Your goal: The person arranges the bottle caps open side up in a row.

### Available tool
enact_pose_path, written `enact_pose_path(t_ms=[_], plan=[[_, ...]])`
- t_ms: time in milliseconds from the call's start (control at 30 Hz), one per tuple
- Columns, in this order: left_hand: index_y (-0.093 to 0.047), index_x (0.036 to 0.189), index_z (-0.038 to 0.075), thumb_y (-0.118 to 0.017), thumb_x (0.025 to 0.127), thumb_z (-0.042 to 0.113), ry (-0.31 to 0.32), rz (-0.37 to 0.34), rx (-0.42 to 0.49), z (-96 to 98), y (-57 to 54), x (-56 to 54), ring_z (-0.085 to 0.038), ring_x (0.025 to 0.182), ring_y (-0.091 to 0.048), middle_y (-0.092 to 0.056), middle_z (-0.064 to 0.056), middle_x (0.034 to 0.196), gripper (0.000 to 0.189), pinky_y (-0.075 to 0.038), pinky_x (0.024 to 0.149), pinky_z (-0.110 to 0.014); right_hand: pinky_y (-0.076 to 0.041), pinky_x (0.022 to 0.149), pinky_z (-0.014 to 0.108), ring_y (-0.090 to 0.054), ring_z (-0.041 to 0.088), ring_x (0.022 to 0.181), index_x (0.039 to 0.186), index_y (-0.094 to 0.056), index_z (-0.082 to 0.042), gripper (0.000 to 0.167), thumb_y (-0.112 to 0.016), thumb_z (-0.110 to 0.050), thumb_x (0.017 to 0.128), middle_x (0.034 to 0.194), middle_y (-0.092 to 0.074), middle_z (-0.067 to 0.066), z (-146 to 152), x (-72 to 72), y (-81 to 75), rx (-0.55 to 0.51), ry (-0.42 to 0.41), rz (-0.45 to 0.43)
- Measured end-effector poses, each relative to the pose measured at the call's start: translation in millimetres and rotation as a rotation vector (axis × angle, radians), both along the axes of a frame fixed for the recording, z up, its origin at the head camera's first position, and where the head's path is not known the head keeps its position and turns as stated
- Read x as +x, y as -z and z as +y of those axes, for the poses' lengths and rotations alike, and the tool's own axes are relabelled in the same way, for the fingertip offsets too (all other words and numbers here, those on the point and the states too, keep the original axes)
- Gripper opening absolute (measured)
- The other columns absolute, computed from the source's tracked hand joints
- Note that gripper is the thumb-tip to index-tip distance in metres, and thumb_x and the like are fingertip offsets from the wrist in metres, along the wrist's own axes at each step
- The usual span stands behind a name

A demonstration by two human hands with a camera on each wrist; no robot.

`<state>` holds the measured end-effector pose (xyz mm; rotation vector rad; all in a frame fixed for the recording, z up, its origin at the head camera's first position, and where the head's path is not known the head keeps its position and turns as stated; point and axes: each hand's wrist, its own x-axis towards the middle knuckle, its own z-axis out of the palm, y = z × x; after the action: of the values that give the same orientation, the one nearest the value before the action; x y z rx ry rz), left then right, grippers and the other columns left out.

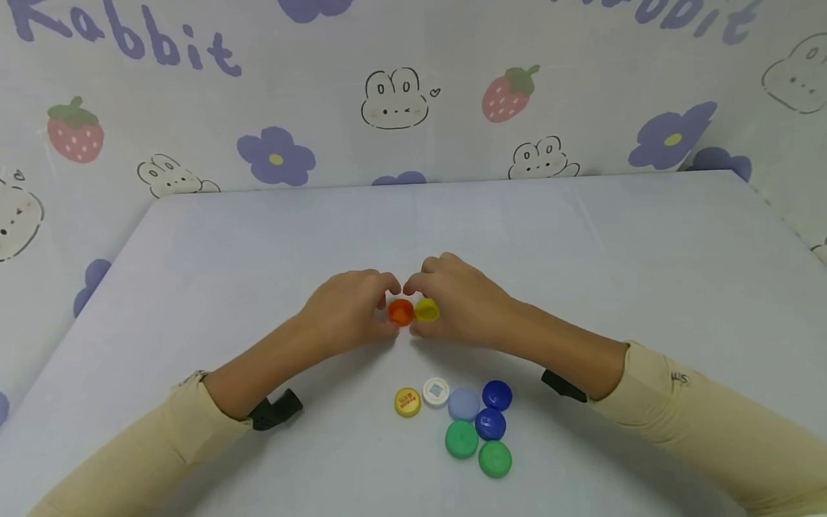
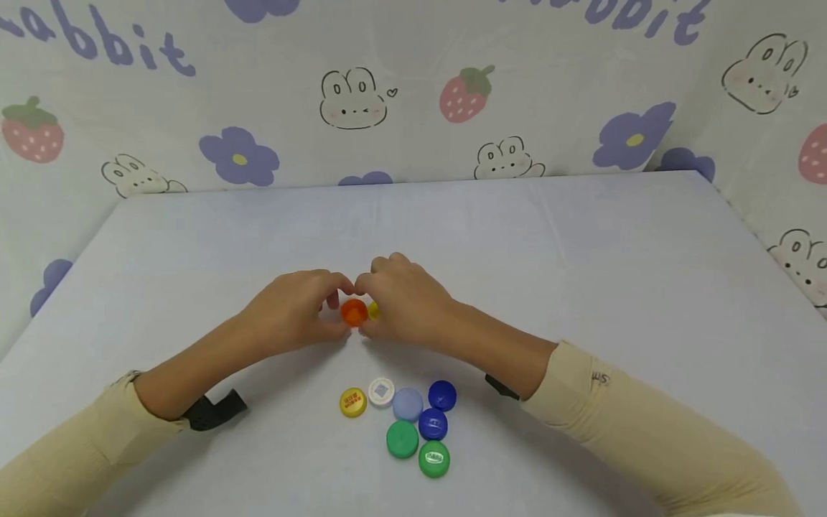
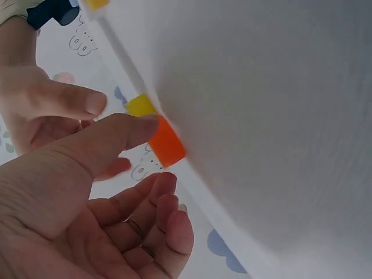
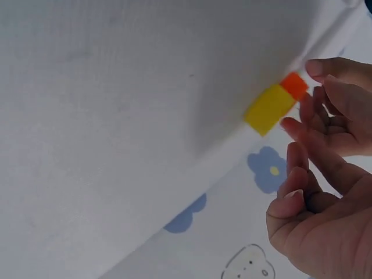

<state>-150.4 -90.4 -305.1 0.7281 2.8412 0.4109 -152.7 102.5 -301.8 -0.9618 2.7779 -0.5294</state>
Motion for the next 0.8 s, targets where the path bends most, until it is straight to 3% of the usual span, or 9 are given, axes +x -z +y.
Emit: enact_pose_path(t_ms=[133, 233, 433, 633, 800], plan=[[-0.069, 0.123, 0.008, -0.083, 0.086, 0.02, 0.015, 0.06, 0.004, -0.6, -3.3, 9.8, -0.02, 0.087, -0.063, -0.069, -0.004, 0.098, 0.041, -0.054, 0.077, -0.031, -0.051, 0.086, 0.034, -0.056, 0.021, 0.102, 0.107, -0.077, -0.013, 0.021, -0.083, -0.02, 0.087, 0.101, -0.066, 0.001, 13, 18.8, -7.5, -0.063, -0.021, -0.073], [-0.071, 0.116, 0.009, -0.082, 0.087, 0.018, 0.06, 0.114, 0.024, 1.1, -6.6, 22.2, -0.02, 0.088, -0.063, -0.069, -0.003, 0.098, 0.032, -0.054, 0.077, -0.031, -0.051, 0.085, 0.034, -0.058, 0.02, 0.1, 0.098, -0.076, -0.016, 0.01, -0.08, -0.014, 0.089, 0.096, -0.066, -0.005, 25, 34.6, -11.5, -0.091, -0.065, -0.111], [-0.074, 0.096, 0.013, -0.081, 0.089, 0.02, 0.207, 0.1, 0.075, 8.4, -12.3, 54.1, -0.015, 0.081, -0.056, -0.064, 0.002, 0.089, 0.012, -0.049, 0.071, -0.026, -0.051, 0.08, 0.029, -0.054, 0.011, 0.092, 0.093, -0.074, -0.023, 0.014, -0.079, -0.011, 0.088, 0.091, -0.062, -0.016, 44, 68.5, -13.9, -0.136, -0.133, -0.115], [-0.076, 0.093, 0.016, -0.082, 0.087, 0.023, 0.344, 0.041, 0.105, 14.2, -9.6, 83.7, -0.007, 0.075, -0.05, -0.061, 0.009, 0.085, 0.01, -0.044, 0.064, -0.02, -0.044, 0.07, 0.021, -0.045, 0.003, 0.08, 0.088, -0.071, -0.024, 0.018, -0.088, -0.021, 0.081, 0.086, -0.057, -0.018, 56, 100.0, 3.2, -0.165, -0.217, 0.106], [-0.077, 0.095, 0.02, -0.083, 0.086, 0.029, 0.387, 0.047, 0.101, 19.9, -2.9, 98.0, -0.005, 0.076, -0.051, -0.063, 0.013, 0.09, 0.014, -0.044, 0.065, -0.018, -0.032, 0.063, 0.017, -0.032, 0.003, 0.07, 0.083, -0.066, -0.024, 0.028, -0.092, -0.021, 0.074, 0.075, -0.05, -0.02, 54, 115.7, 19.1, -0.165, -0.242, 0.288]])
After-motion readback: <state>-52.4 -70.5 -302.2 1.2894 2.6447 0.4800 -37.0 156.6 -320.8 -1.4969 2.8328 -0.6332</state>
